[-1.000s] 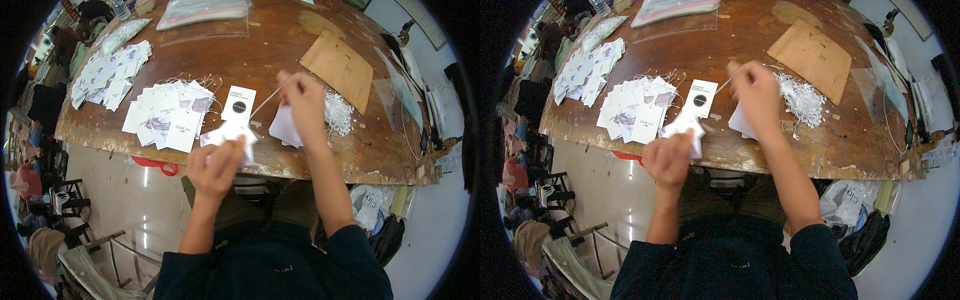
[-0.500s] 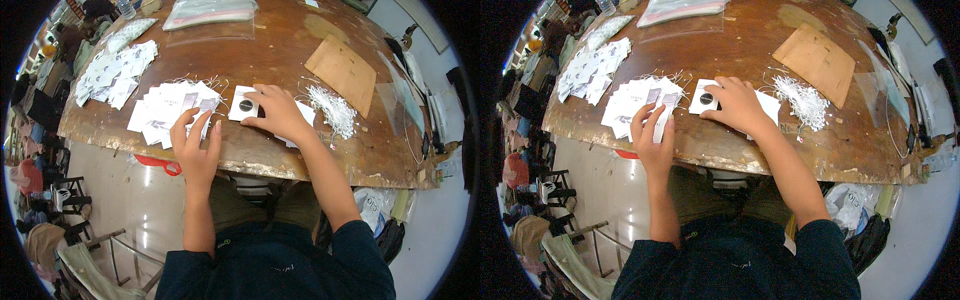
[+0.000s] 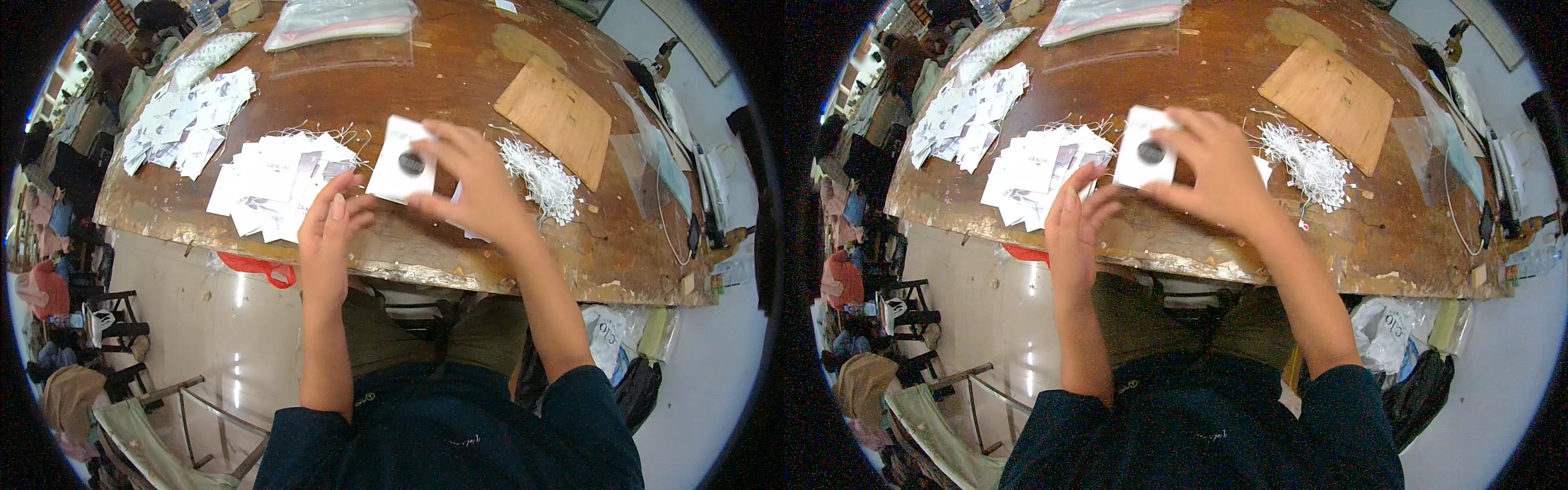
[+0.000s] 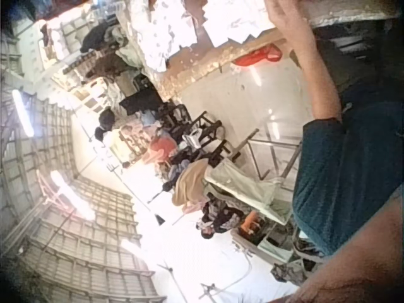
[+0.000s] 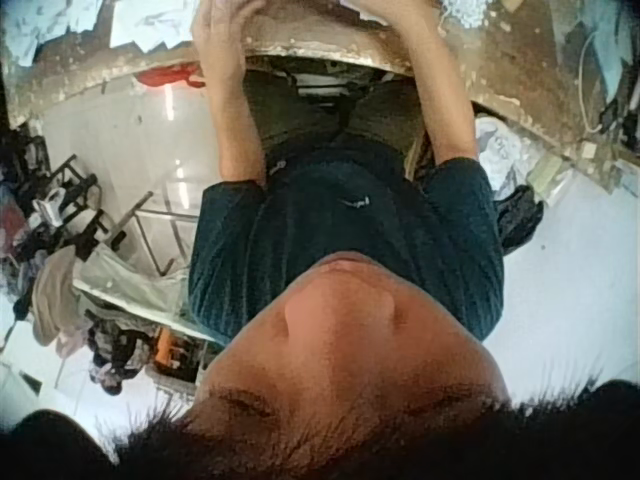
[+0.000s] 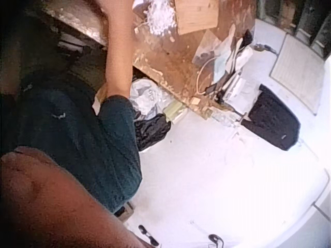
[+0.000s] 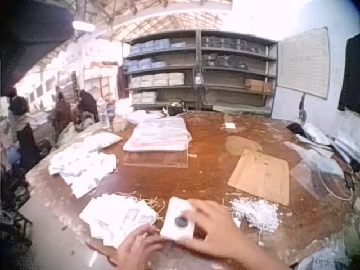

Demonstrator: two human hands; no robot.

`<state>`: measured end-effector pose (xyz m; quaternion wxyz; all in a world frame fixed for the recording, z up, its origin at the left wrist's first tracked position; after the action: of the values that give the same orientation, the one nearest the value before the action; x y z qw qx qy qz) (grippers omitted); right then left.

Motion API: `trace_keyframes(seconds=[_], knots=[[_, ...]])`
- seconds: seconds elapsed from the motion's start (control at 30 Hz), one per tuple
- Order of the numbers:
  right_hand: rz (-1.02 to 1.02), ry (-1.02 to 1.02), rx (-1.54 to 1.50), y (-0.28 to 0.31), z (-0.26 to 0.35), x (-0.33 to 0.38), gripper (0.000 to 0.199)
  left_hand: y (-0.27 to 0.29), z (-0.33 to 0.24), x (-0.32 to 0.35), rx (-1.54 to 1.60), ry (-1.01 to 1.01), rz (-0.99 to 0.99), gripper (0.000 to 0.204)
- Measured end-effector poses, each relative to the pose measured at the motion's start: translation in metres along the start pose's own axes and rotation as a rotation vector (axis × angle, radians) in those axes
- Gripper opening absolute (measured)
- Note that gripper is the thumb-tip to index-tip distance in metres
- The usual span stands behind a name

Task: The person repeatedly picks small white paper tags and white plastic fasteners from a wooden table, inserts the fasteners into the tags, and places the assembled units into a growing stack. The person handles items one at a time and maintains a consistent workflow throughout the clip.

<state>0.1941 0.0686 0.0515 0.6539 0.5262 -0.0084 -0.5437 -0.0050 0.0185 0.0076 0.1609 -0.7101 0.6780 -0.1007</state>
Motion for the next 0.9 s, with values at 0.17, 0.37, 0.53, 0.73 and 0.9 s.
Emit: trace_keyframes(seconds=[0.17, 0.37, 0.53, 0.73, 0.9], knots=[[0.275, 0.092, 0.061, 0.003, 0.032, 0.033, 0.078, -0.010, 0.015, 0.003, 0.005, 0.196, 0.124, 0.029], [0.299, -0.386, 0.353, 0.029, -0.020, 0.063, 0.074, -0.010, 0.022, 0.002, -0.080, 0.120, 0.059, 0.027], [0.298, -0.352, 0.246, 0.026, -0.029, 0.070, 0.069, -0.013, 0.022, 0.004, -0.068, 0.206, 0.117, 0.030], [0.222, -0.369, 0.098, 0.030, -0.033, 0.071, 0.063, -0.011, 0.020, 0.006, -0.055, 0.237, 0.107, 0.031], [0.185, -0.311, 0.083, 0.029, -0.036, 0.071, 0.062, -0.010, 0.019, 0.005, -0.023, 0.300, 0.137, 0.034]])
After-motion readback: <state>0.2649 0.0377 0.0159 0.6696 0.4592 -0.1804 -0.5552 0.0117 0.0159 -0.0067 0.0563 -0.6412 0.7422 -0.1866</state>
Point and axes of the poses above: each hand's wrist, its own x-axis away from the middle knuckle, its own y-axis out of the back of the hand, z = x × y, the point moved 3 cm from there along -x, towards the middle knuckle, and after that the axes turned 6 degrees about -x, right-handed, at the moved point
